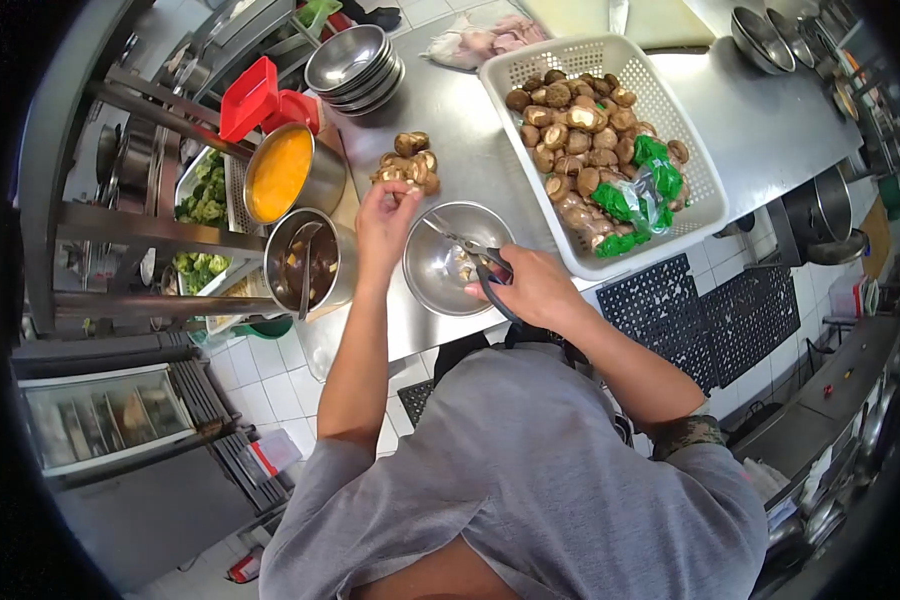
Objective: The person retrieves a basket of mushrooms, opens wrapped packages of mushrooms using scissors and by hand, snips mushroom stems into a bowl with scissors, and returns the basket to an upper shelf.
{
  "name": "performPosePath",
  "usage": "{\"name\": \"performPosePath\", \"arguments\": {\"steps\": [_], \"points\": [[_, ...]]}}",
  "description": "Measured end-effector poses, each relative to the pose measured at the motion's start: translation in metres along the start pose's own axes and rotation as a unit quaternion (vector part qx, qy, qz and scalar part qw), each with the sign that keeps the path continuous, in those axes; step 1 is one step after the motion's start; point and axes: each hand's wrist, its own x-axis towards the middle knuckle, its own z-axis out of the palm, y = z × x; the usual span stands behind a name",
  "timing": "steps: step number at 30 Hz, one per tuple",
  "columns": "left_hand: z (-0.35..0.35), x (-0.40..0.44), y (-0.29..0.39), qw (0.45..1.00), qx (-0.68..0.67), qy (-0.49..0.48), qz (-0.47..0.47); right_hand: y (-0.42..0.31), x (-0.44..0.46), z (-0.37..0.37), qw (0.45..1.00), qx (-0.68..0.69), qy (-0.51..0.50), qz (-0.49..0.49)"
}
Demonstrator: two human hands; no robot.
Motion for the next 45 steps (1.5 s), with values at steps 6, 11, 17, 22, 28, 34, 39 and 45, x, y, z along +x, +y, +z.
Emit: {"name": "performPosePath", "arguments": {"steps": [6, 11, 17, 22, 28, 34, 39, 45], "points": [[-0.02, 0.01, -0.007, 0.994, -0.105, 0.003, -0.036, -0.007, 0.019, -0.006, 0.998, -0.033, 0.043, -0.027], [-0.023, -0.004, 0.001, 0.989, -0.128, 0.049, -0.056, -0.022, 0.058, -0.001, 0.989, -0.078, 0.091, -0.082], [-0.035, -0.043, 0.043, 0.976, -0.213, 0.02, -0.042, -0.034, 0.022, -0.016, 0.985, -0.071, 0.071, -0.143], [-0.021, -0.075, 0.058, 0.974, -0.213, -0.019, -0.072, -0.01, 0.001, -0.009, 0.979, -0.108, 0.078, -0.157], [0.005, -0.096, 0.07, 0.97, -0.188, -0.041, -0.148, 0.005, -0.025, -0.002, 0.982, -0.113, 0.091, -0.122], [0.011, -0.108, 0.068, 0.959, -0.18, -0.059, -0.211, 0.027, -0.032, 0.01, 0.987, -0.098, 0.078, -0.097], [0.002, -0.113, 0.034, 0.967, -0.123, -0.048, -0.22, 0.038, -0.035, 0.006, 0.973, 0.168, -0.14, 0.077], [-0.009, -0.079, 0.042, 0.98, -0.095, -0.039, -0.171, 0.052, -0.043, -0.002, 0.985, 0.043, -0.162, 0.051]]}}
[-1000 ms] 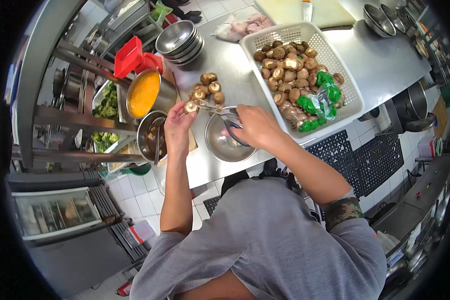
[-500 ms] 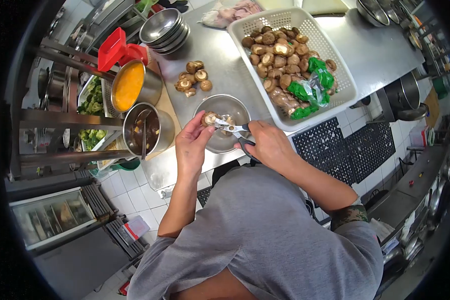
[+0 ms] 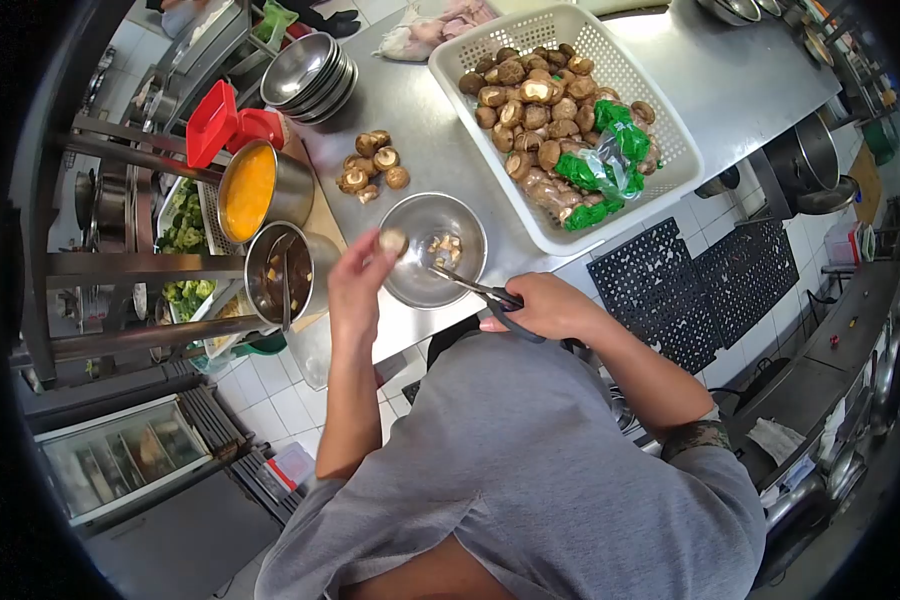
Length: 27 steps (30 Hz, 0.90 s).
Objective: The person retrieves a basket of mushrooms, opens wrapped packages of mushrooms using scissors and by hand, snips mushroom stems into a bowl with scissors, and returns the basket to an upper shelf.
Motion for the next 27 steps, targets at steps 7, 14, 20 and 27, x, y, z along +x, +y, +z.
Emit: {"name": "performPosePath", "arguments": {"steps": [7, 14, 20, 27], "points": [[0.033, 0.098, 0.111, 0.956, 0.215, -0.128, 0.155, -0.002, -0.01, 0.003, 0.997, -0.014, 0.058, -0.056], [0.004, 0.188, -0.015, 0.671, 0.623, -0.222, 0.335, 0.005, -0.016, 0.018, 0.995, 0.021, 0.071, -0.065], [-0.003, 0.132, 0.018, 0.939, 0.256, -0.091, 0.211, -0.013, -0.019, 0.014, 0.983, 0.086, 0.152, -0.052], [0.006, 0.023, 0.01, 0.944, -0.296, -0.142, -0.03, -0.041, -0.001, 0.004, 0.957, -0.023, 0.269, -0.111]]}}
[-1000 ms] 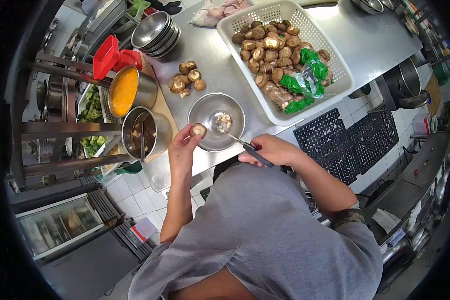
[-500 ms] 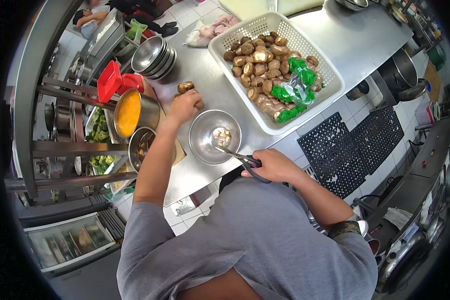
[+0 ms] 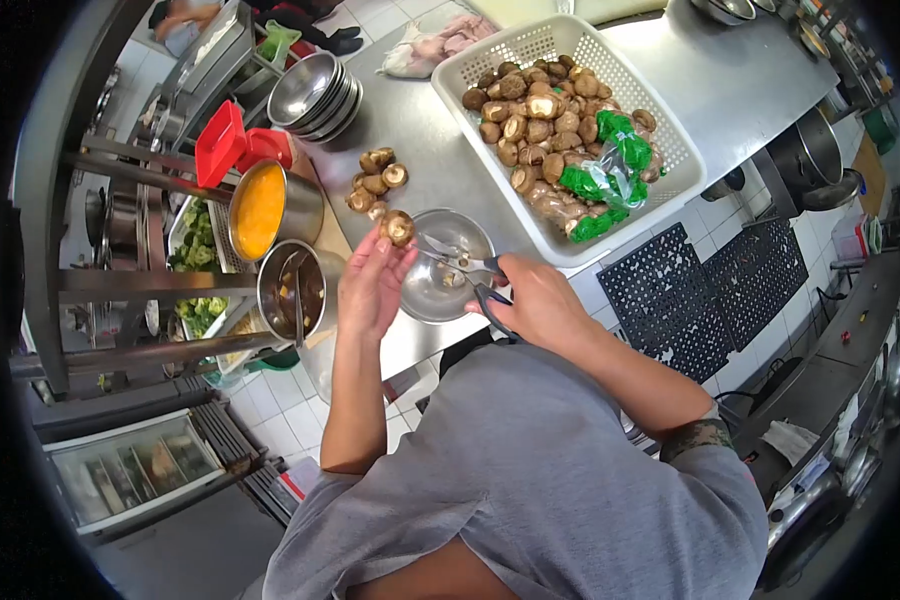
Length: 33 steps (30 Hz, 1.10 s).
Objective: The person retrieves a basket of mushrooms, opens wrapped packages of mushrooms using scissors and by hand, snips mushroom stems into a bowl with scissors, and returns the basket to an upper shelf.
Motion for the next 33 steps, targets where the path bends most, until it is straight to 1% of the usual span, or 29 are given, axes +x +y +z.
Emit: {"name": "performPosePath", "arguments": {"steps": [2, 3, 7, 11, 13, 16, 22, 25, 28, 31, 33], "points": [[0.004, -0.014, -0.007, 0.999, -0.044, 0.004, -0.001, -0.002, 0.004, 0.003, 1.0, -0.016, 0.0, -0.012], [0.01, -0.02, -0.008, 0.999, -0.043, 0.03, -0.002, -0.003, 0.005, 0.003, 0.999, -0.03, -0.006, -0.017], [0.003, -0.034, -0.02, 0.998, 0.028, 0.058, -0.01, -0.001, 0.009, 0.01, 0.995, -0.076, -0.001, -0.062], [0.005, -0.042, -0.018, 0.988, 0.132, 0.081, -0.001, 0.002, 0.008, 0.008, 0.987, -0.12, -0.036, -0.105], [0.013, -0.045, -0.013, 0.982, 0.162, 0.098, 0.002, 0.003, 0.007, 0.009, 0.986, -0.12, -0.043, -0.108], [0.007, -0.042, -0.019, 0.983, 0.157, 0.088, -0.026, 0.007, 0.005, 0.007, 0.986, -0.119, -0.058, -0.098], [0.005, -0.041, -0.016, 0.981, 0.178, 0.053, -0.062, 0.013, -0.004, -0.004, 0.987, -0.127, -0.05, -0.083], [0.006, -0.037, -0.01, 0.979, 0.193, 0.035, -0.05, 0.012, -0.007, -0.003, 0.988, -0.135, -0.044, -0.068], [0.009, -0.039, -0.006, 0.964, 0.257, 0.037, -0.046, 0.014, -0.006, 0.002, 0.987, -0.146, -0.045, -0.056], [0.011, -0.04, -0.011, 0.962, 0.263, 0.056, -0.043, 0.013, -0.006, 0.008, 0.99, -0.125, -0.043, -0.058], [0.012, -0.041, -0.014, 0.96, 0.27, 0.064, -0.034, 0.02, -0.006, 0.018, 0.991, -0.108, -0.01, -0.084]]}}
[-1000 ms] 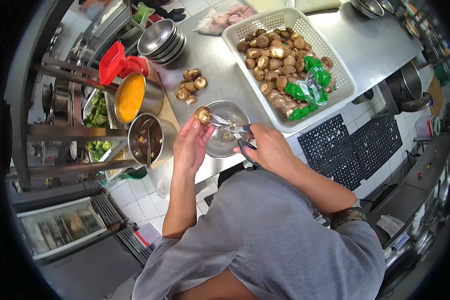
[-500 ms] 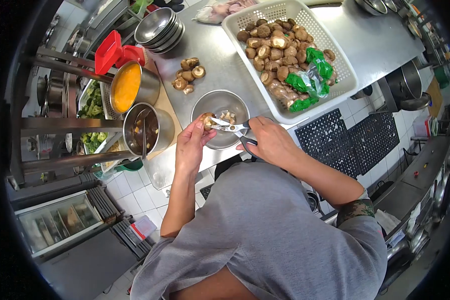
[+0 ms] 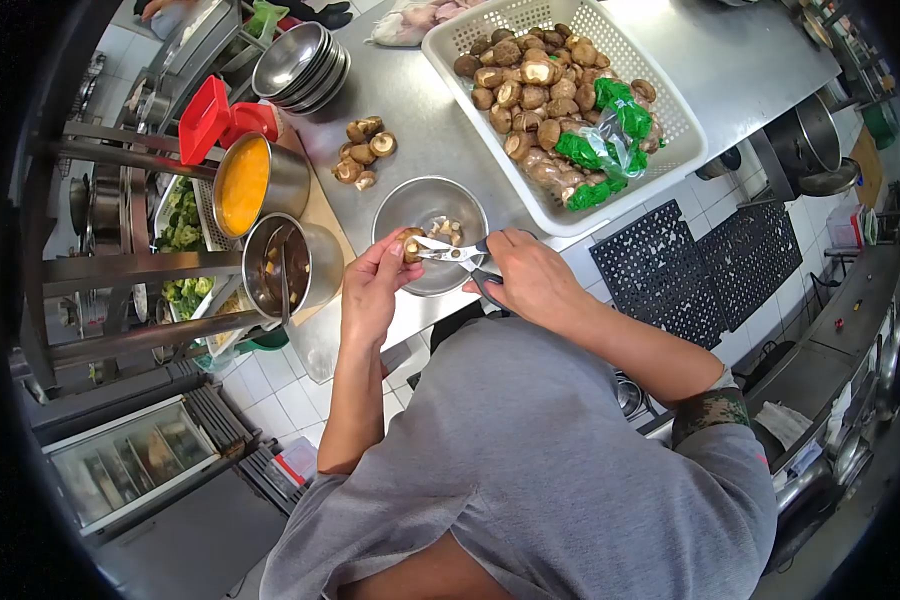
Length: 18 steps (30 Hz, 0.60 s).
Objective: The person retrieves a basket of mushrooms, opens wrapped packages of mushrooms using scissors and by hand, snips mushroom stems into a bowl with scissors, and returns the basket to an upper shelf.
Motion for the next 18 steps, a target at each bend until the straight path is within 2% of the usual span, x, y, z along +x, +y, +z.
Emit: {"name": "performPosePath", "arguments": {"steps": [10, 13, 16, 18], "points": [[-0.019, -0.003, -0.011, 0.998, -0.039, 0.013, -0.055, 0.008, 0.005, 0.031, 1.0, 0.022, 0.006, -0.02], [-0.024, -0.002, -0.012, 0.997, -0.05, 0.006, -0.065, 0.003, 0.008, 0.019, 0.975, 0.133, -0.151, 0.095], [-0.027, -0.001, -0.01, 0.997, -0.04, 0.007, -0.07, 0.011, 0.008, 0.016, 0.882, 0.331, -0.251, 0.223], [-0.032, 0.002, -0.017, 0.997, -0.045, 0.019, -0.053, 0.011, 0.006, 0.003, 0.935, 0.184, -0.259, 0.157]]}}
